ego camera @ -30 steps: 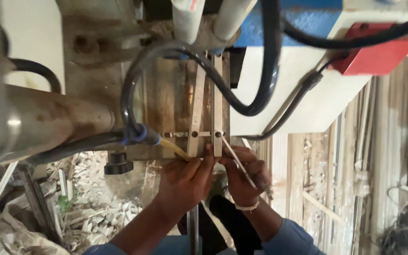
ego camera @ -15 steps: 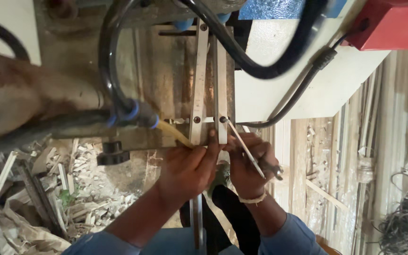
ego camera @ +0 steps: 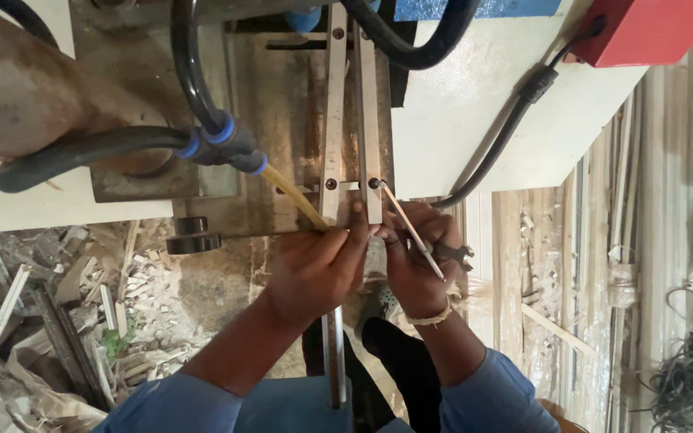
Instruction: The person adjusts a metal bending machine by loosening and tightening bolts with a wrench, then uses a tape measure to check distances between guides. They repeat the adjustment and measurement steps to set the machine for bending.
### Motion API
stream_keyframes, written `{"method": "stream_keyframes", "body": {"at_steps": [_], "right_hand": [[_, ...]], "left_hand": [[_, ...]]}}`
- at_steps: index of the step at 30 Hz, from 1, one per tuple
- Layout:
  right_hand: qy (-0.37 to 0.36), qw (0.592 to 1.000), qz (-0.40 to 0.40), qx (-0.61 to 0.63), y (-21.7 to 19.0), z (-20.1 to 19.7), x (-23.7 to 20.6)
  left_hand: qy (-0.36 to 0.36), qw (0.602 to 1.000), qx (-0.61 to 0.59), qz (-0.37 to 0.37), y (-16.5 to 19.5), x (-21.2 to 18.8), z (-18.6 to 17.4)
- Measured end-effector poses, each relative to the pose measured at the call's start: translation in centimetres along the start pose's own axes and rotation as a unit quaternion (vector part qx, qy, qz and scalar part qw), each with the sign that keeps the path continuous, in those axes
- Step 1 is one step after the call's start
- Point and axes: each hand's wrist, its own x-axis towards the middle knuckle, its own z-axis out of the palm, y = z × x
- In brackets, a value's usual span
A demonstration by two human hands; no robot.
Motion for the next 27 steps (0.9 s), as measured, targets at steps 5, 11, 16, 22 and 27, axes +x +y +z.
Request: {"method": "stream_keyframes", "body": {"at_steps": [5, 11, 16, 22, 27], "right_hand": [[-0.01, 0.997, -0.04, -0.066, -0.3, 0.0, 0.1], [-0.011, 0.998, -0.038, -0.055, 0.0, -0.1, -0.1], [0.038, 0.998, -0.035, -0.027, 0.3, 0.2, 0.0], [-0.024, 0.995, -0.075, -0.063, -0.6, -0.3, 0.8], [-0.037, 0.998, -0.036, -0.046, -1.2, 0.2, 1.2]], "left_hand": [[-0.016, 1.0, -0.007, -0.007, -0.1, 0.0, 0.2], [-0.012, 1.0, -0.017, -0.013, -0.1, -0.1, 0.4], [0.021, 1.0, -0.012, 0.005, 0.1, 0.1, 1.2], [-0.013, 1.0, -0.002, -0.01, 0.4, -0.1, 0.7], [-0.022, 0.999, 0.025, 0.002, 0.1, 0.4, -0.4]]}}
